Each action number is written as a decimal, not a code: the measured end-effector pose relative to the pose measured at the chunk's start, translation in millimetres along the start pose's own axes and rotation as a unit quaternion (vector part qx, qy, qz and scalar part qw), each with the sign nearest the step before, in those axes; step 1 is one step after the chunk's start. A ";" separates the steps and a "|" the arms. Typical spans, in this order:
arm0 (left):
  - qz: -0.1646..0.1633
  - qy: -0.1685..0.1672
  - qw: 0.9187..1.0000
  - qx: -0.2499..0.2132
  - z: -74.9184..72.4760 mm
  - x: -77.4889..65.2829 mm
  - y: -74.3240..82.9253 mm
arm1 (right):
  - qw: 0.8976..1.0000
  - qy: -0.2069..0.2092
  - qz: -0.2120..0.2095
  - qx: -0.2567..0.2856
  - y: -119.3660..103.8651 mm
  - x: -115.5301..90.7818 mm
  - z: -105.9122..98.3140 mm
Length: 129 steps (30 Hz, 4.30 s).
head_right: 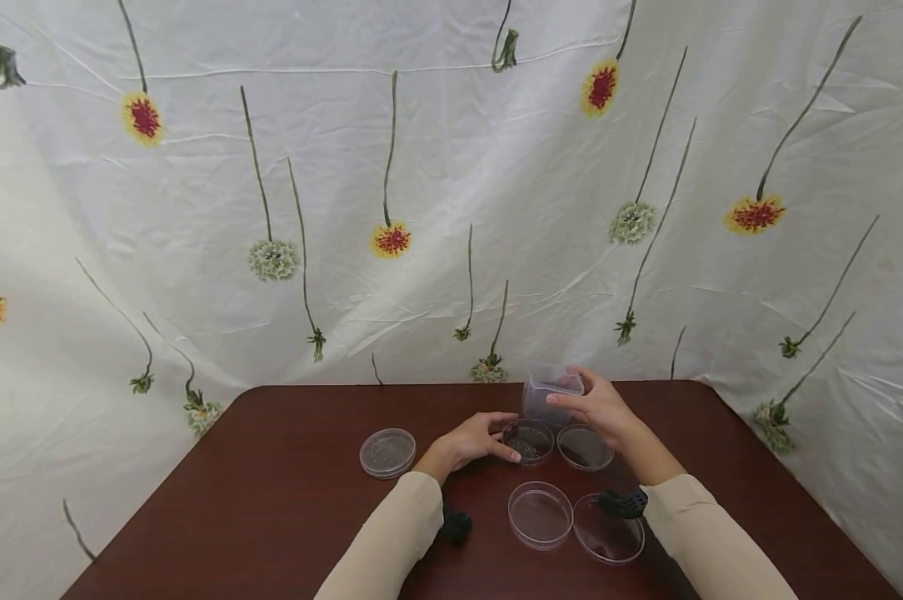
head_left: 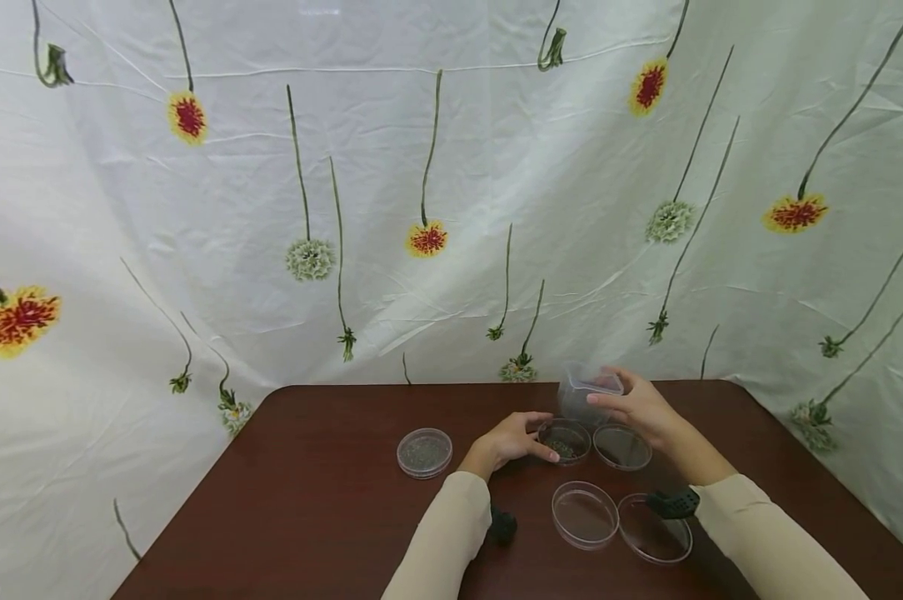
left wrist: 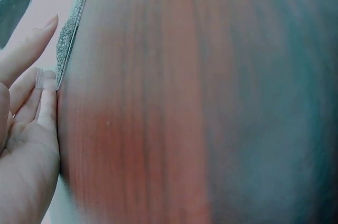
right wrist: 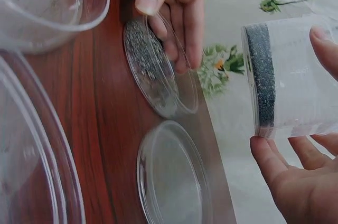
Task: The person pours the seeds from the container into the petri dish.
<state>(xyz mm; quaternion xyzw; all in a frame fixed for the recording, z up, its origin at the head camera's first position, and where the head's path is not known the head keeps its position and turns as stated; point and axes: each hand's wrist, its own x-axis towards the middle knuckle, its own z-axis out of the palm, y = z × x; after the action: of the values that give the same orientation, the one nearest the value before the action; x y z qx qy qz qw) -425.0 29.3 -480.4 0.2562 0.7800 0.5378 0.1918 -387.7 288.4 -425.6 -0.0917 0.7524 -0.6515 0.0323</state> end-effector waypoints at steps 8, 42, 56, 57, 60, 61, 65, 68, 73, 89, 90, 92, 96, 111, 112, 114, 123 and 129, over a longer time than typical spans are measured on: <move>0.003 0.002 1.000 -0.006 0.6 -2.3 1.2 | 0.998 0.013 -0.005 -0.056 -2.8 -13.1 -25.8; 0.004 -0.002 1.000 -0.018 -0.3 -3.2 1.0 | 0.991 -0.021 -0.005 -0.136 55.3 -83.5 -151.3; 0.002 -0.007 1.000 -0.020 -1.8 -2.5 1.0 | 0.994 -0.030 0.002 -0.101 57.7 -84.5 -149.3; 0.002 -0.007 1.000 -0.018 -1.9 -2.1 0.5 | 0.994 -0.030 0.001 -0.101 57.4 -84.8 -149.1; 0.004 -0.005 1.000 -0.015 -1.3 -2.4 0.9 | 0.994 -0.032 -0.001 -0.100 57.2 -84.6 -149.3; 0.005 -0.004 1.000 -0.015 -1.0 -2.5 1.1 | 0.994 -0.034 0.000 -0.101 57.3 -84.2 -149.7; 0.008 -0.001 1.000 -0.013 -0.5 -3.2 1.1 | 0.992 -0.055 0.015 -0.112 51.9 -82.9 -153.9; 0.008 -0.002 1.000 -0.013 -0.8 -3.9 1.1 | 0.988 -0.063 0.031 -0.134 38.8 -82.8 -158.9; 0.005 0.000 1.000 -0.013 -2.0 -3.8 2.7 | 0.985 -0.035 0.025 -0.168 10.7 -77.3 -163.9; 0.005 -0.005 1.000 -0.017 -0.4 -2.2 -2.3 | 0.989 -0.060 -0.067 -0.122 -31.8 -48.5 -107.0; 0.006 -0.006 1.000 -0.018 -0.3 -2.8 -1.6 | 0.988 -0.069 -0.071 -0.117 -32.3 -45.9 -101.3; 0.008 -0.005 1.000 -0.022 -0.2 -4.0 0.0 | 0.987 -0.088 -0.077 -0.106 -32.2 -40.3 -91.2; 0.009 -0.003 1.000 -0.029 -0.2 -5.5 1.4 | 0.986 -0.114 -0.075 -0.097 -29.2 -31.9 -77.4; 0.004 -0.001 1.000 -0.021 -0.6 -2.8 -1.6 | 0.987 -0.132 -0.049 -0.080 -4.8 -20.7 -47.8; 0.003 -0.001 1.000 -0.021 -0.5 -2.7 -1.8 | 0.987 -0.129 -0.047 -0.084 -2.3 -21.4 -46.6; 0.003 0.001 1.000 -0.020 -0.3 -2.4 -1.7 | 0.987 -0.120 -0.044 -0.102 2.7 -23.0 -43.9; 0.005 -0.001 1.000 -0.020 -0.2 -3.7 -0.2 | 0.985 -0.099 -0.028 -0.137 20.6 -27.5 -36.3; 0.006 0.005 1.000 -0.021 -0.1 -5.0 0.5 | 0.981 -0.108 -0.006 -0.164 25.5 -31.6 -34.9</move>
<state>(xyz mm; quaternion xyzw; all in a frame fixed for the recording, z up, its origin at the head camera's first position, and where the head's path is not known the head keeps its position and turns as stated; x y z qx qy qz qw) -420.9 26.4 -479.7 0.2546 0.7680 0.5561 0.1902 -365.1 331.5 -447.8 -0.1697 0.8406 -0.5057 0.0939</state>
